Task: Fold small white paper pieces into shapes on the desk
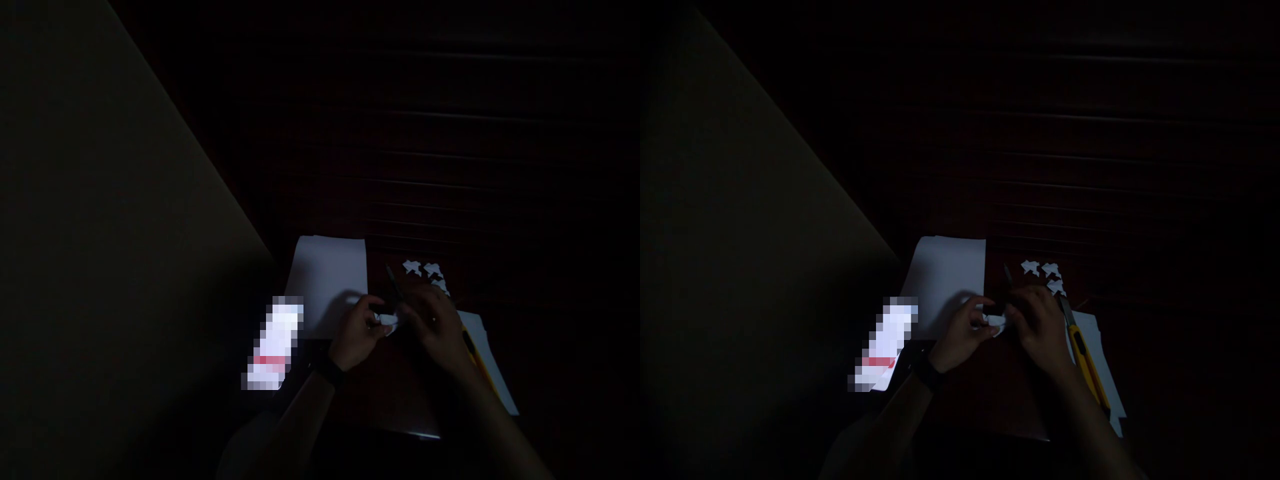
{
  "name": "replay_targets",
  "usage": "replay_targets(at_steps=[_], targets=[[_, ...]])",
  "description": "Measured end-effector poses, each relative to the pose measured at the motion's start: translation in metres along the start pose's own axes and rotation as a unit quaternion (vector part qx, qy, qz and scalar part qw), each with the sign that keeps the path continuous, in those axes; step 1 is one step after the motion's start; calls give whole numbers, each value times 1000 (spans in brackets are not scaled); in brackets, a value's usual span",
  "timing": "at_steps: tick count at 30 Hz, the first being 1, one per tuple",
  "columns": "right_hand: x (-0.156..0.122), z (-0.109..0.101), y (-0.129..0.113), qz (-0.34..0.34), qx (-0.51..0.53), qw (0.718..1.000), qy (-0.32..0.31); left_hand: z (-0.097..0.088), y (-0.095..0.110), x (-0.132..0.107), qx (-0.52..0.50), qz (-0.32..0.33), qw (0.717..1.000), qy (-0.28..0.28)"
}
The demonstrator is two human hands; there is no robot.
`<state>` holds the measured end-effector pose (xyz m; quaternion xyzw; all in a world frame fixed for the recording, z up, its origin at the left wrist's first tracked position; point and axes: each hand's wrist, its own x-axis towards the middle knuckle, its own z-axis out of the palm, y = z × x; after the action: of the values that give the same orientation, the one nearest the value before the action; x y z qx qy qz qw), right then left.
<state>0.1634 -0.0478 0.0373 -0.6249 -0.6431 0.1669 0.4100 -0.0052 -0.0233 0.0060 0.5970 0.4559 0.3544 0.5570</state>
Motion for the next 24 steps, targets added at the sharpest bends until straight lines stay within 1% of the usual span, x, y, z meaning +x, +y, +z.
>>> replay_targets(at_steps=[2,3,5,6,7,11,15,20,22,24], targets=[[2,-3,4,-15,42,997,-71,-2,-2,-2,0,-4,998,-59],[3,-3,5,-9,74,991,-114,-3,-1,-2,-6,-8,997,-78],[2,-2,8,22,131,973,-189,-5,0,-3,-19,-15,995,-96],[2,-1,9,41,151,965,-210,-7,1,-3,-26,-18,995,-96],[1,0,9,59,166,960,-218,-8,3,-2,-36,-21,995,-94],[1,2,9,106,210,955,-180,-13,6,3,-98,-29,992,-78],[1,4,6,120,237,952,-152,-15,8,6,-147,-59,986,-52],[1,7,4,133,246,951,-130,-17,11,5,-181,-77,979,-53],[0,10,4,143,246,952,-111,-14,11,4,-211,-81,974,-34],[-2,17,4,148,251,953,-80,-7,9,4,-243,-84,966,11]])
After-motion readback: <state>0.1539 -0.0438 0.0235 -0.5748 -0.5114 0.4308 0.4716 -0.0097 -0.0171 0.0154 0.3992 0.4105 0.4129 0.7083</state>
